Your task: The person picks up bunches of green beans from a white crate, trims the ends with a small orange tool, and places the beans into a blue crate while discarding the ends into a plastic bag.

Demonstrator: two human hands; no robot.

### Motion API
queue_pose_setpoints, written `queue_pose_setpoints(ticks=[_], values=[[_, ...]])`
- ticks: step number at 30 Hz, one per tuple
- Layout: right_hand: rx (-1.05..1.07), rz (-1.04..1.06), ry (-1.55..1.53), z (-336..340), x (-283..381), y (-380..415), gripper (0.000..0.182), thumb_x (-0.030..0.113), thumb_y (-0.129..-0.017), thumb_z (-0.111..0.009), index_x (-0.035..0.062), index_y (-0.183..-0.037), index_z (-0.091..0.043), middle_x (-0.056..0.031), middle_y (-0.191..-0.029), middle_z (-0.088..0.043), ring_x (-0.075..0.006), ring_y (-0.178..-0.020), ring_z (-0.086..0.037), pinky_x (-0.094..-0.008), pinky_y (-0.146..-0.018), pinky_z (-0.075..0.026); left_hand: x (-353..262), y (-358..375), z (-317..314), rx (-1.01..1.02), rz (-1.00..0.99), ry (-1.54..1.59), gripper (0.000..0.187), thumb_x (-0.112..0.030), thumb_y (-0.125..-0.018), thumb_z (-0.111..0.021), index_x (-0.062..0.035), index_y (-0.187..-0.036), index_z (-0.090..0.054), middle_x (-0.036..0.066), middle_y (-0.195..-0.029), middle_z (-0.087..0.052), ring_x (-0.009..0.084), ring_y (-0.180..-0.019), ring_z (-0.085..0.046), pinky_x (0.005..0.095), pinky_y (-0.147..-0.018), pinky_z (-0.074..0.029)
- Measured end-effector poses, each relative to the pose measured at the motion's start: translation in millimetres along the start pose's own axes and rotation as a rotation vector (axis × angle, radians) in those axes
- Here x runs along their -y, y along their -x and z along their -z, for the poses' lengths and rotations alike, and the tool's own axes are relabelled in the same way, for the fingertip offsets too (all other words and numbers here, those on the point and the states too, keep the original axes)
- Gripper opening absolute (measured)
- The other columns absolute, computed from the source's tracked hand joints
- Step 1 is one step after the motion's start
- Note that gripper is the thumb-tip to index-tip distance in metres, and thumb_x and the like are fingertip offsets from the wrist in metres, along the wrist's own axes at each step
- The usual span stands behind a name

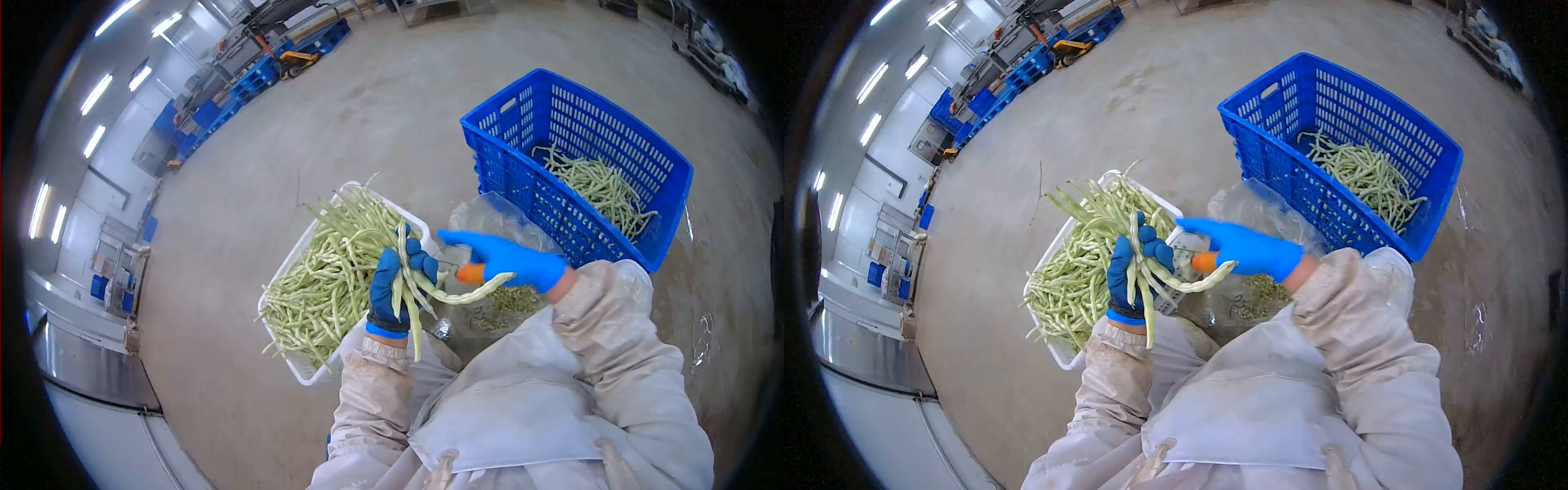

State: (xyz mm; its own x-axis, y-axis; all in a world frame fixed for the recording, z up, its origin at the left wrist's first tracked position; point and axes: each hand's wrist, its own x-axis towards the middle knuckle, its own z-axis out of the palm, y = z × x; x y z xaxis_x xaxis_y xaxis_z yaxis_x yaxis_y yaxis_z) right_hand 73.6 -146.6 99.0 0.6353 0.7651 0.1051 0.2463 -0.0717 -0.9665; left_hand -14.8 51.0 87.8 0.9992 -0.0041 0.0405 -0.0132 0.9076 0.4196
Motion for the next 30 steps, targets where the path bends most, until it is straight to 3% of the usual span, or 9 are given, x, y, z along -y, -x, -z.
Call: queue_pose_setpoints(ticks=[2, 5, 7, 10, 13, 15, 22, 24, 30], values=[[0.162, 0.195, 0.063, -14.3, -25.3, -5.5, 0.027, 0.022, -0.083, -0.064, 0.0032, -0.102, -0.062, -0.0144, -0.092, -0.065, -0.0205, -0.082, -0.062, -0.0332, -0.073, -0.048, 7.4, -1.4, -3.4, 0.123, 0.049, 0.069, 0.046, -0.026, -0.092, -0.053, -0.0077, -0.132, -0.040, 0.005, -0.104, -0.053, 0.0173, -0.089, -0.052, 0.0363, -0.086, -0.047], [0.189, 0.091, 0.055, -17.1, -38.9, -6.7, 0.027, 0.020, -0.081, -0.064, 0.0054, -0.103, -0.062, -0.0161, -0.101, -0.064, -0.0247, -0.090, -0.063, -0.0352, -0.078, -0.048, 9.7, 1.2, -3.6, 0.198, 0.019, 0.060, 0.047, -0.027, -0.092, -0.053, -0.0080, -0.132, -0.039, 0.005, -0.104, -0.053, 0.0172, -0.089, -0.052, 0.0365, -0.088, -0.046], [0.102, 0.155, 0.151, -9.4, -45.2, 1.8, 0.022, 0.018, -0.080, -0.061, 0.0072, -0.098, -0.063, -0.0137, -0.099, -0.063, -0.0278, -0.088, -0.062, -0.0371, -0.075, -0.048, 11.4, 4.4, 7.8, 0.149, -0.024, 0.061, 0.049, -0.028, -0.092, -0.053, -0.0088, -0.134, -0.038, 0.006, -0.106, -0.054, 0.0179, -0.090, -0.053, 0.0393, -0.092, -0.045], [-0.048, 0.292, 0.625, 12.9, -24.8, 13.2, 0.016, 0.017, -0.079, -0.058, 0.0079, -0.091, -0.063, -0.0117, -0.090, -0.063, -0.0308, -0.082, -0.061, -0.0397, -0.071, -0.048, 18.6, 6.1, 27.5, 0.009, -0.009, -0.090, 0.050, -0.028, -0.092, -0.050, -0.0101, -0.136, -0.034, 0.008, -0.116, -0.053, 0.0232, -0.100, -0.053, 0.0457, -0.099, -0.041], [0.017, 0.178, 0.727, 28.8, -8.5, 30.4, 0.012, 0.016, -0.080, -0.056, 0.0085, -0.088, -0.062, -0.0102, -0.085, -0.061, -0.0308, -0.079, -0.059, -0.0412, -0.067, -0.047, 32.6, 8.4, 14.1, -0.028, -0.027, -0.083, 0.049, -0.022, -0.090, -0.055, -0.0063, -0.133, -0.037, 0.014, -0.124, -0.049, 0.0253, -0.111, -0.051, 0.0347, -0.082, -0.053], [-0.093, 0.213, 0.780, 33.8, -5.2, 37.3, 0.014, 0.015, -0.080, -0.059, 0.0068, -0.090, -0.063, -0.0100, -0.086, -0.060, -0.0297, -0.081, -0.058, -0.0381, -0.070, -0.047, 39.6, 4.7, 19.9, 0.015, 0.002, -0.063, 0.049, -0.021, -0.091, -0.054, -0.0054, -0.134, -0.036, 0.015, -0.126, -0.048, 0.0264, -0.115, -0.048, 0.0302, -0.076, -0.053], [-0.173, 0.308, 0.770, 45.9, 21.9, 48.0, 0.013, 0.009, -0.078, -0.060, 0.0053, -0.089, -0.063, -0.0102, -0.084, -0.060, -0.0296, -0.079, -0.058, -0.0379, -0.068, -0.047, 49.4, 3.1, 22.2, 0.023, 0.087, -0.067, 0.049, -0.018, -0.091, -0.053, -0.0023, -0.134, -0.035, 0.016, -0.134, -0.040, 0.0291, -0.126, -0.038, 0.0231, -0.064, -0.051], [-0.009, 0.167, 0.716, 49.3, 21.5, 49.2, 0.014, 0.014, -0.080, -0.058, 0.0075, -0.091, -0.064, -0.0098, -0.087, -0.062, -0.0305, -0.081, -0.059, -0.0396, -0.069, -0.047, 50.8, 2.8, 24.1, 0.018, 0.044, -0.054, 0.050, -0.019, -0.092, -0.052, -0.0025, -0.135, -0.033, 0.016, -0.135, -0.040, 0.0280, -0.124, -0.039, 0.0234, -0.064, -0.050], [-0.054, 0.042, 0.518, 53.7, 4.9, 64.6, 0.015, 0.012, -0.079, -0.058, 0.0067, -0.092, -0.065, -0.0114, -0.088, -0.062, -0.0300, -0.080, -0.059, -0.0380, -0.071, -0.047, 48.9, 3.0, 17.7, 0.022, -0.023, 0.082, 0.051, -0.018, -0.092, -0.051, -0.0081, -0.138, -0.031, 0.024, -0.133, -0.039, 0.0235, -0.119, -0.044, 0.0226, -0.065, -0.050]])
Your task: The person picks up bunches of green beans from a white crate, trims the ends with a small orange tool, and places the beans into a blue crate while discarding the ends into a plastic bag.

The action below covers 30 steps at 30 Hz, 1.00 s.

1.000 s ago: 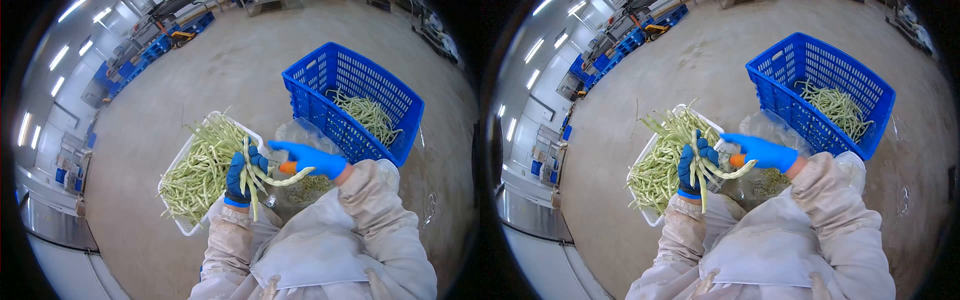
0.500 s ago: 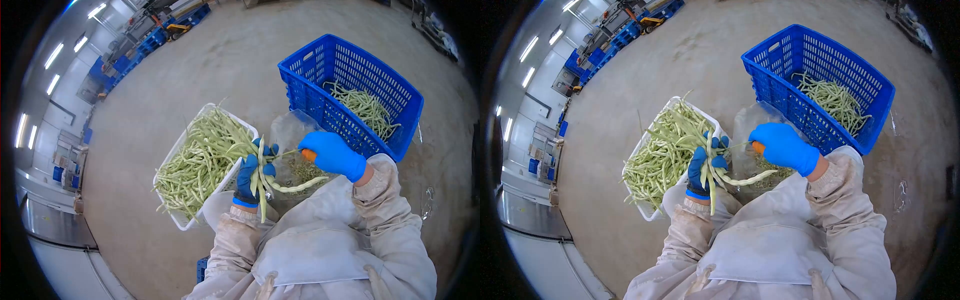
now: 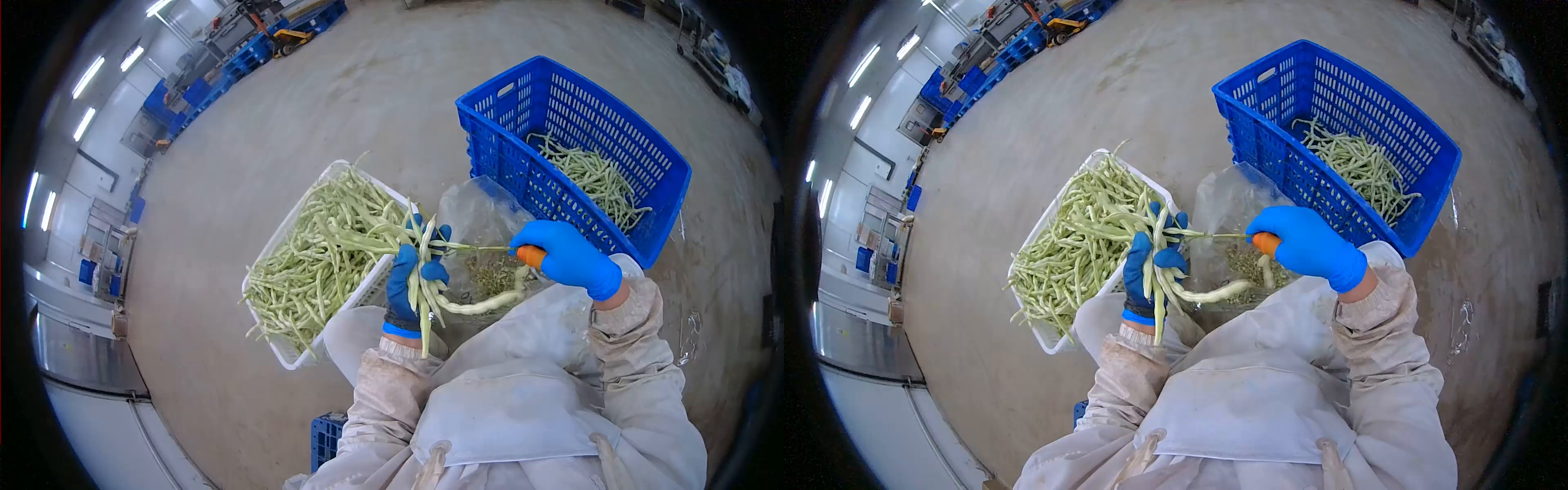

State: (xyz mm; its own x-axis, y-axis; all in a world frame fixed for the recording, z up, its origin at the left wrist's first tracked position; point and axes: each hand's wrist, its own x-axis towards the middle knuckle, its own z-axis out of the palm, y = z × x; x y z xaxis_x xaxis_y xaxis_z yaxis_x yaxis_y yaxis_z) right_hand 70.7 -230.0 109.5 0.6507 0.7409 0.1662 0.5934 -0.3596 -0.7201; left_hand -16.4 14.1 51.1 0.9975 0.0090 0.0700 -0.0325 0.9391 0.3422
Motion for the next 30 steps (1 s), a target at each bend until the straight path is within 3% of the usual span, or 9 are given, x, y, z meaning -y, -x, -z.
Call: queue_pose_setpoints(ticks=[4, 6, 9, 15, 19, 21, 25, 27, 30], values=[[-0.010, 0.117, 0.205, -1.7, -16.0, 2.4, 0.013, 0.012, -0.082, -0.058, 0.0063, -0.092, -0.064, -0.0082, -0.088, -0.064, -0.0244, -0.081, -0.060, -0.0342, -0.072, -0.046, 8.0, -1.9, 5.3, -0.034, -0.008, -0.010, 0.051, -0.016, -0.092, -0.051, -0.0082, -0.138, -0.031, 0.026, -0.130, -0.040, 0.0214, -0.112, -0.049, 0.0217, -0.065, -0.050], [0.100, -0.239, -0.481, -5.3, -24.3, -0.6, 0.019, 0.016, -0.087, -0.057, 0.0075, -0.103, -0.063, -0.0051, -0.097, -0.063, -0.0162, -0.083, -0.058, -0.0282, -0.074, -0.044, 16.0, -3.0, 2.8, -0.095, -0.033, -0.126, 0.051, -0.017, -0.092, -0.052, -0.0063, -0.137, -0.031, 0.025, -0.126, -0.044, 0.0209, -0.108, -0.052, 0.0212, -0.064, -0.051], [0.052, -0.354, -0.915, -13.3, 3.8, 3.0, 0.028, 0.021, -0.090, -0.055, 0.0067, -0.114, -0.060, -0.0064, -0.099, -0.062, -0.0122, -0.088, -0.056, -0.0290, -0.080, -0.045, 23.3, -2.1, -1.6, -0.117, -0.026, -0.217, 0.051, -0.017, -0.091, -0.052, -0.0059, -0.137, -0.032, 0.025, -0.124, -0.046, 0.0202, -0.105, -0.053, 0.0215, -0.063, -0.052], [0.239, -0.260, -0.758, -44.0, -1.8, -2.9, 0.032, 0.023, -0.089, -0.056, 0.0062, -0.116, -0.058, -0.0107, -0.098, -0.063, -0.0161, -0.079, -0.059, -0.0326, -0.071, -0.048, 31.2, -2.6, -13.9, -0.145, -0.095, -0.414, 0.055, -0.020, -0.090, -0.055, -0.0049, -0.137, -0.030, 0.023, -0.118, -0.051, 0.0160, -0.087, -0.058, 0.0210, -0.061, -0.051], [0.252, -0.195, -0.290, -50.4, 6.1, -2.8, 0.029, 0.017, -0.085, -0.056, 0.0041, -0.111, -0.058, -0.0156, -0.088, -0.064, -0.0224, -0.078, -0.061, -0.0345, -0.072, -0.047, 30.3, -3.1, -17.0, -0.138, -0.148, -0.556, 0.057, -0.021, -0.088, -0.058, -0.0047, -0.136, -0.030, 0.022, -0.114, -0.054, 0.0144, -0.082, -0.058, 0.0209, -0.061, -0.049], [0.093, -0.123, -0.416, -60.3, 3.2, -0.1, 0.027, 0.018, -0.089, -0.055, 0.0040, -0.112, -0.059, -0.0082, -0.086, -0.065, -0.0151, -0.078, -0.060, -0.0293, -0.070, -0.047, 28.9, -3.2, -14.7, -0.139, -0.156, -0.575, 0.058, -0.021, -0.088, -0.058, -0.0046, -0.136, -0.031, 0.022, -0.114, -0.055, 0.0144, -0.082, -0.058, 0.0211, -0.061, -0.049], [0.039, -0.156, -0.454, -66.7, 5.8, 1.7, 0.024, 0.017, -0.089, -0.053, 0.0046, -0.109, -0.059, -0.0078, -0.085, -0.065, -0.0162, -0.077, -0.060, -0.0307, -0.070, -0.047, 29.2, -1.2, -15.5, -0.172, -0.152, -0.627, 0.059, -0.021, -0.088, -0.059, -0.0040, -0.136, -0.031, 0.021, -0.113, -0.056, 0.0151, -0.083, -0.059, 0.0217, -0.061, -0.049], [-0.069, -0.141, -0.315, -74.6, 0.1, 0.2, 0.023, 0.016, -0.087, -0.052, 0.0040, -0.106, -0.059, -0.0142, -0.082, -0.064, -0.0267, -0.073, -0.062, -0.0377, -0.068, -0.048, 30.3, -0.6, -15.1, -0.178, -0.160, -0.632, 0.059, -0.021, -0.087, -0.059, -0.0040, -0.136, -0.031, 0.020, -0.113, -0.056, 0.0151, -0.083, -0.059, 0.0219, -0.061, -0.049], [-0.150, -0.166, -0.026, -79.6, 0.4, -0.6, 0.022, 0.016, -0.087, -0.053, 0.0033, -0.103, -0.060, -0.0103, -0.078, -0.064, -0.0224, -0.069, -0.061, -0.0355, -0.064, -0.048, 31.6, -0.2, -10.3, -0.176, -0.167, -0.620, 0.058, -0.020, -0.088, -0.059, -0.0045, -0.136, -0.031, 0.019, -0.113, -0.056, 0.0154, -0.084, -0.058, 0.0222, -0.061, -0.049]])
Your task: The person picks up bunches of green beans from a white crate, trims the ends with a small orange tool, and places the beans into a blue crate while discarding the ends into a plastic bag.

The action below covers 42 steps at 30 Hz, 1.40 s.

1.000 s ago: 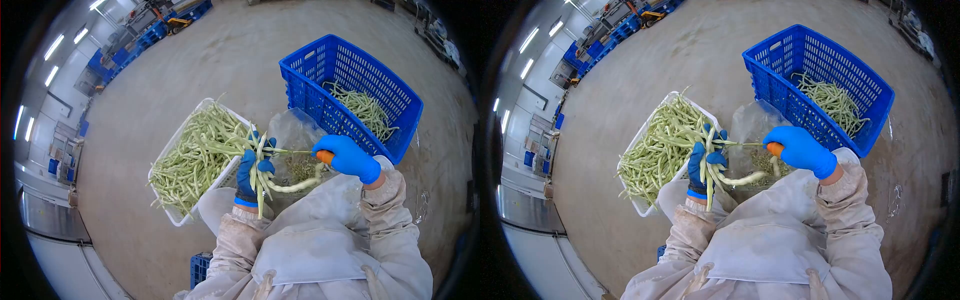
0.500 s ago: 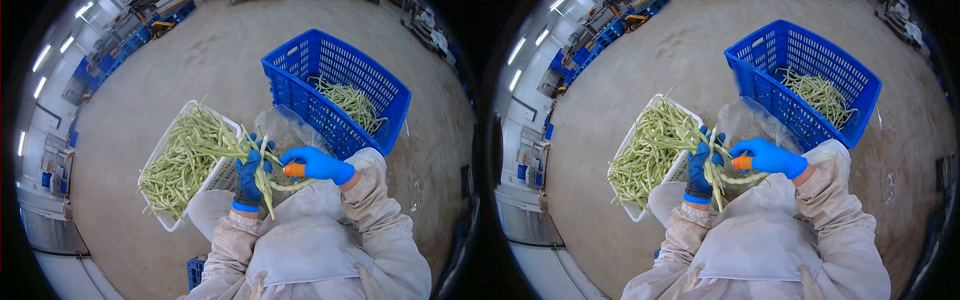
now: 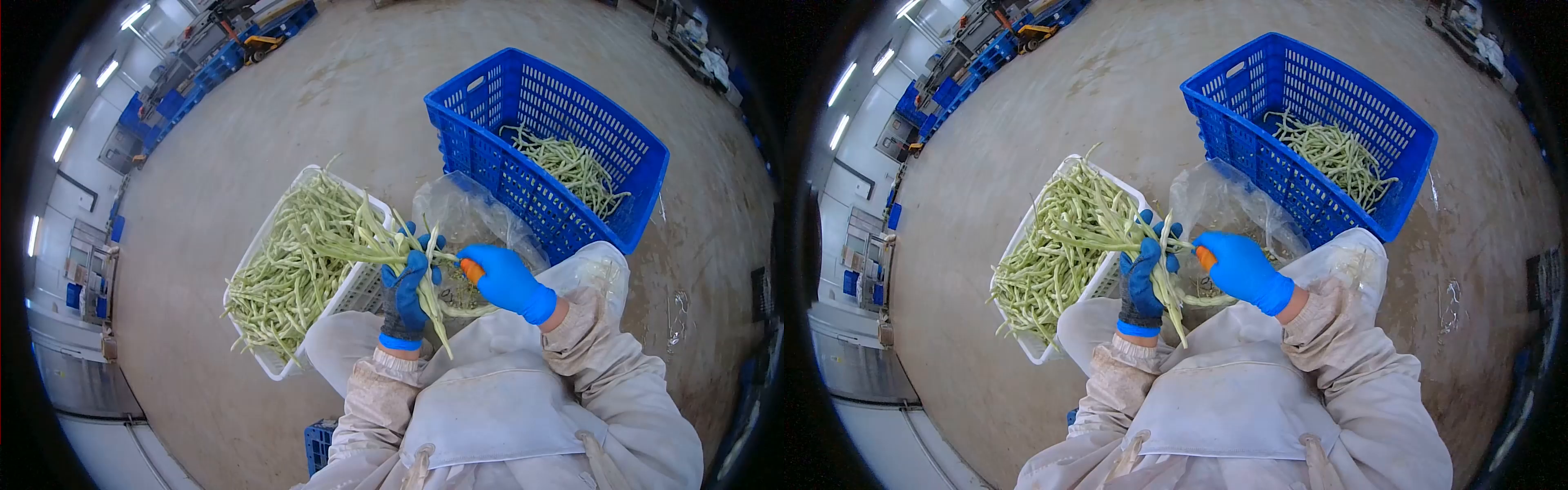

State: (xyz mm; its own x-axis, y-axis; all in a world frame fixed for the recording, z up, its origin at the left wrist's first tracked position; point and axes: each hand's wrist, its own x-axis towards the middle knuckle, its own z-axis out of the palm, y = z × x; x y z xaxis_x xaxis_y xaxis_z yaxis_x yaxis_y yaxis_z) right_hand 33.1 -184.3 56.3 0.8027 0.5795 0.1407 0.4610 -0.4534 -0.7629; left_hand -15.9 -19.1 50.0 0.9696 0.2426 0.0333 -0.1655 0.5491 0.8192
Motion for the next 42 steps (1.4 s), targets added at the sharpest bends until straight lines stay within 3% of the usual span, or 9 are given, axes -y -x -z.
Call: queue_pose_setpoints(ticks=[6, 12, 15, 23, 28, 30, 37, 40, 42], values=[[-0.052, -0.371, -1.342, -27.7, -21.5, -0.7, 0.021, 0.018, -0.089, -0.055, 0.0006, -0.097, -0.062, -0.0039, -0.077, -0.060, -0.0115, -0.066, -0.054, -0.0248, -0.059, -0.045, 3.8, 7.0, -3.5, 0.059, 0.142, 0.375, 0.055, -0.020, -0.090, -0.055, -0.0086, -0.138, -0.030, 0.021, -0.117, -0.052, 0.0148, -0.081, -0.057, 0.0226, -0.061, -0.049], [-0.100, -0.417, -1.379, -20.5, -35.8, 0.2, 0.026, 0.021, -0.090, -0.055, 0.0012, -0.106, -0.059, -0.0038, -0.082, -0.060, -0.0100, -0.069, -0.053, -0.0231, -0.061, -0.044, 4.9, 11.9, 5.6, 0.404, 0.314, 0.857, 0.051, -0.027, -0.095, -0.046, -0.0156, -0.141, -0.028, 0.022, -0.130, -0.042, 0.0137, -0.083, -0.053, 0.0219, -0.064, -0.048], [0.056, -0.242, -0.906, 3.1, -10.5, 4.1, 0.028, 0.021, -0.089, -0.058, 0.0021, -0.109, -0.059, -0.0041, -0.085, -0.060, -0.0111, -0.073, -0.055, -0.0247, -0.065, -0.045, -8.0, 8.2, -1.1, 0.128, 0.300, 0.741, 0.049, -0.027, -0.095, -0.045, -0.0189, -0.141, -0.031, 0.020, -0.134, -0.041, 0.0115, -0.077, -0.050, 0.0228, -0.063, -0.047], [0.079, -0.069, -0.473, 8.2, 5.3, -0.6, 0.024, 0.015, -0.082, -0.065, 0.0007, -0.100, -0.063, -0.0096, -0.085, -0.064, -0.0156, -0.076, -0.058, -0.0304, -0.073, -0.048, 1.3, 9.9, -2.0, 0.165, 0.263, 0.562, 0.054, -0.023, -0.092, -0.050, -0.0156, -0.141, -0.027, 0.022, -0.134, -0.040, 0.0133, -0.076, -0.052, 0.0233, -0.067, -0.048], [0.053, -0.122, -0.282, 12.9, 0.6, 3.1, 0.015, 0.008, -0.080, -0.063, 0.0011, -0.093, -0.064, -0.0097, -0.079, -0.064, -0.0137, -0.074, -0.058, -0.0296, -0.070, -0.048, 3.8, 7.9, 3.6, 0.222, 0.271, 0.680, 0.053, -0.019, -0.093, -0.049, -0.0133, -0.141, -0.027, 0.016, -0.134, -0.042, 0.0235, -0.115, -0.047, 0.0247, -0.067, -0.049], [0.028, -0.104, -0.255, 13.9, 1.4, 5.4, 0.017, 0.012, -0.079, -0.063, 0.0007, -0.092, -0.064, -0.0157, -0.078, -0.064, -0.0226, -0.072, -0.062, -0.0329, -0.066, -0.047, 1.2, 9.6, 0.9, 0.172, 0.231, 0.683, 0.052, -0.018, -0.093, -0.048, -0.0123, -0.141, -0.027, 0.013, -0.133, -0.043, 0.0270, -0.129, -0.034, 0.0253, -0.067, -0.050], [0.019, -0.067, -0.569, -1.9, 4.5, 5.0, 0.018, 0.014, -0.082, -0.061, 0.0003, -0.094, -0.063, -0.0186, -0.076, -0.062, -0.0195, -0.070, -0.061, -0.0331, -0.063, -0.046, 0.0, 11.1, -5.0, 0.129, 0.235, 0.677, 0.052, -0.020, -0.093, -0.048, -0.0127, -0.141, -0.027, 0.017, -0.131, -0.044, 0.0236, -0.118, -0.045, 0.0250, -0.066, -0.050], [0.120, -0.085, -0.493, 1.2, 5.7, 4.2, 0.021, 0.016, -0.085, -0.063, 0.0001, -0.099, -0.062, -0.0099, -0.078, -0.062, -0.0136, -0.071, -0.054, -0.0300, -0.065, -0.044, 2.3, 10.0, -2.8, 0.155, 0.225, 0.648, 0.052, -0.021, -0.094, -0.048, -0.0129, -0.141, -0.027, 0.019, -0.129, -0.045, 0.0197, -0.103, -0.052, 0.0247, -0.066, -0.050], [0.073, -0.062, -0.397, -2.0, 6.6, 5.1, 0.018, 0.017, -0.083, -0.059, 0.0018, -0.091, -0.062, -0.0181, -0.074, -0.061, -0.0234, -0.064, -0.058, -0.0354, -0.059, -0.044, 4.2, 9.0, 1.2, 0.173, 0.245, 0.596, 0.052, -0.022, -0.094, -0.049, -0.0130, -0.140, -0.028, 0.019, -0.126, -0.047, 0.0171, -0.091, -0.055, 0.0246, -0.065, -0.050]])
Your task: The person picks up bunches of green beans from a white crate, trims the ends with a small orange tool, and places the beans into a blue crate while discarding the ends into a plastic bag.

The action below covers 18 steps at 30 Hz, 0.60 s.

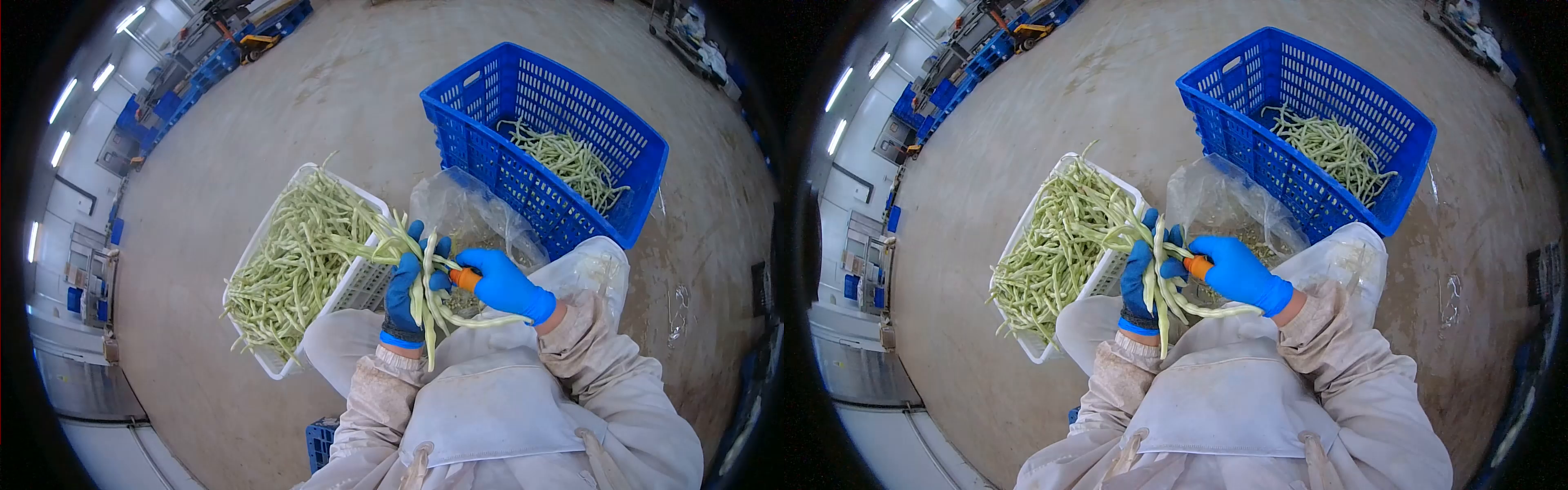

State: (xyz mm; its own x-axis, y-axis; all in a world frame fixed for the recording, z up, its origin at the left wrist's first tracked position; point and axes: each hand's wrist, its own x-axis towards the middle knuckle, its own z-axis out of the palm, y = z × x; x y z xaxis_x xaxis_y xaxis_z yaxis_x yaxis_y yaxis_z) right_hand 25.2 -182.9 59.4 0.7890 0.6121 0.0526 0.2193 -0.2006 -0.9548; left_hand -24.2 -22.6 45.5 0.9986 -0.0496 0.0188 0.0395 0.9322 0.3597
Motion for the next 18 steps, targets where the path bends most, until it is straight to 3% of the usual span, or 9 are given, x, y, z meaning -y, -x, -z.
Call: queue_pose_setpoints(ticks=[3, 4, 7, 9, 10, 12, 14, 16, 18], values=[[-0.158, 0.013, 0.258, -9.1, -2.6, 0.3, 0.016, 0.020, -0.082, -0.060, 0.0037, -0.084, -0.061, -0.0188, -0.072, -0.060, -0.0250, -0.059, -0.054, -0.0366, -0.057, -0.043, 3.5, -2.2, 6.9, 0.018, 0.032, 0.004, 0.052, -0.024, -0.093, -0.049, -0.0130, -0.140, -0.029, 0.018, -0.121, -0.051, 0.0164, -0.085, -0.055, 0.0243, -0.065, -0.050], [-0.160, 0.009, 0.259, -12.1, -18.0, -2.6, 0.016, 0.020, -0.082, -0.060, 0.0037, -0.084, -0.061, -0.0188, -0.072, -0.060, -0.0250, -0.059, -0.054, -0.0366, -0.057, -0.043, 6.0, -1.4, 8.1, 0.017, 0.036, 0.006, 0.052, -0.024, -0.093, -0.049, -0.0130, -0.140, -0.029, 0.018, -0.121, -0.051, 0.0164, -0.085, -0.055, 0.0243, -0.065, -0.050], [-0.470, 0.074, 0.446, -7.6, -95.9, -20.0, 0.018, 0.021, -0.082, -0.061, 0.0035, -0.083, -0.060, -0.0159, -0.070, -0.059, -0.0244, -0.059, -0.054, -0.0383, -0.056, -0.043, 5.1, -1.1, -3.5, 0.008, 0.050, 0.079, 0.054, -0.026, -0.092, -0.051, -0.0121, -0.139, -0.030, 0.017, -0.116, -0.054, 0.0160, -0.085, -0.055, 0.0237, -0.063, -0.049], [-0.484, -0.050, -0.006, 19.9, -120.4, -23.5, 0.017, 0.020, -0.083, -0.060, 0.0033, -0.086, -0.061, -0.0085, -0.069, -0.058, -0.0180, -0.056, -0.051, -0.0334, -0.049, -0.040, -5.0, 4.3, -12.2, -0.062, -0.037, -0.186, 0.055, -0.026, -0.091, -0.054, -0.0092, -0.138, -0.031, 0.015, -0.112, -0.056, 0.0149, -0.081, -0.055, 0.0236, -0.062, -0.049], [-0.477, -0.065, -0.001, 28.6, -120.3, -19.3, 0.017, 0.020, -0.083, -0.060, 0.0033, -0.086, -0.061, -0.0085, -0.069, -0.058, -0.0180, -0.056, -0.051, -0.0334, -0.049, -0.040, -12.4, 4.6, -9.9, -0.092, -0.043, -0.307, 0.055, -0.024, -0.090, -0.056, -0.0065, -0.136, -0.033, 0.014, -0.110, -0.057, 0.0141, -0.078, -0.056, 0.0238, -0.061, -0.049], [-0.346, -0.336, -0.709, 60.3, -60.0, -16.6, 0.014, 0.013, -0.087, -0.054, 0.0018, -0.092, -0.060, -0.0020, -0.068, -0.054, -0.0091, -0.051, -0.042, -0.0249, -0.042, -0.031, -17.7, -2.8, 0.0, -0.132, -0.035, -0.515, 0.054, -0.021, -0.087, -0.060, -0.0055, -0.133, -0.036, 0.013, -0.107, -0.059, 0.0138, -0.075, -0.056, 0.0241, -0.062, -0.048], [-0.344, -0.351, -0.915, 70.5, -36.3, -17.0, 0.015, 0.012, -0.089, -0.053, 0.0017, -0.098, -0.058, -0.0019, -0.071, -0.053, -0.0071, -0.050, -0.039, -0.0226, -0.042, -0.028, -10.3, -6.7, 2.3, -0.145, -0.008, -0.596, 0.054, -0.020, -0.086, -0.061, -0.0057, -0.133, -0.037, 0.013, -0.106, -0.059, 0.0138, -0.075, -0.057, 0.0241, -0.062, -0.048], [-0.270, -0.342, -1.277, 75.0, -29.6, -20.6, 0.021, 0.010, -0.091, -0.049, 0.0018, -0.110, -0.050, -0.0023, -0.080, -0.052, -0.0057, -0.049, -0.034, -0.0211, -0.041, -0.025, 8.3, -11.9, -1.1, -0.129, 0.104, -0.783, 0.055, -0.019, -0.087, -0.058, -0.0033, -0.134, -0.035, 0.011, -0.112, -0.057, 0.0177, -0.096, -0.057, 0.0262, -0.068, -0.049], [-0.267, -0.296, -1.384, 70.5, -18.5, -23.2, 0.020, 0.011, -0.092, -0.048, 0.0019, -0.109, -0.050, -0.0025, -0.079, -0.052, -0.0058, -0.049, -0.034, -0.0213, -0.041, -0.025, 24.9, -14.6, 3.8, -0.098, 0.164, -0.705, 0.055, -0.019, -0.087, -0.059, -0.0036, -0.134, -0.035, 0.011, -0.110, -0.057, 0.0166, -0.093, -0.057, 0.0260, -0.069, -0.049]])
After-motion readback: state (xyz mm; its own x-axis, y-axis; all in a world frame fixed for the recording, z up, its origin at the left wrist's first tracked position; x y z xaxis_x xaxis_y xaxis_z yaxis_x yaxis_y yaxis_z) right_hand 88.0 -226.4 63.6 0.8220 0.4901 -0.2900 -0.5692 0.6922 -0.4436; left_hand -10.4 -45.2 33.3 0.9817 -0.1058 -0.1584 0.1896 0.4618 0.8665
